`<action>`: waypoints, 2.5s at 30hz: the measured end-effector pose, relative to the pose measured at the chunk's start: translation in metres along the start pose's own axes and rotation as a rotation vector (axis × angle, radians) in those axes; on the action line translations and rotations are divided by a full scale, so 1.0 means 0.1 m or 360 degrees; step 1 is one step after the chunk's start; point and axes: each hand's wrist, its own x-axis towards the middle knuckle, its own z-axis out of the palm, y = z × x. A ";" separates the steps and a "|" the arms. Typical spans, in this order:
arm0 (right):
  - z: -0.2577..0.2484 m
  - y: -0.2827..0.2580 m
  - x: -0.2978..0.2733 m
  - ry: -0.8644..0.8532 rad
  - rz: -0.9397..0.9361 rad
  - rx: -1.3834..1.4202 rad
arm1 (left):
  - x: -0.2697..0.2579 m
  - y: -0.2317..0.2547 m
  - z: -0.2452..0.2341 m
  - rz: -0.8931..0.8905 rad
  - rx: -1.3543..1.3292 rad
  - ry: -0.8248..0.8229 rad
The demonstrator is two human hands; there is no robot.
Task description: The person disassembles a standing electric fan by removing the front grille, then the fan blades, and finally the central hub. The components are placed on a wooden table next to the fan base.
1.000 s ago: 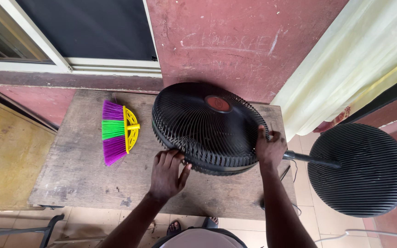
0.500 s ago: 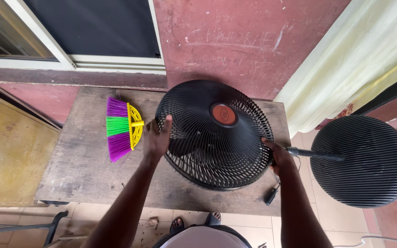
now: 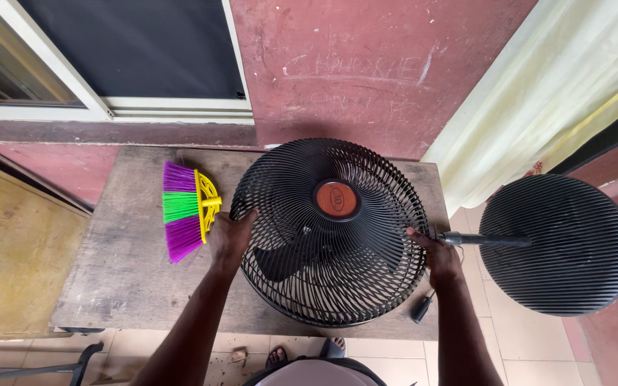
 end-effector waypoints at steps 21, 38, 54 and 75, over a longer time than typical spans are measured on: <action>-0.12 0.43 0.22 -0.0016 0.0098 0.0170 | -0.16 0.17 -0.02 -0.0063 -0.1791 -0.0511; 0.01 0.35 0.44 0.0163 0.0251 0.0394 | -0.31 0.27 -0.27 0.0080 0.0390 -0.0170; 0.04 0.44 0.34 0.0386 0.0121 0.0007 | 0.16 0.19 0.02 -0.0079 0.0394 0.0040; 0.05 0.42 0.16 -0.0061 0.0115 0.0061 | 1.16 0.58 -0.01 0.0267 0.0327 -0.0060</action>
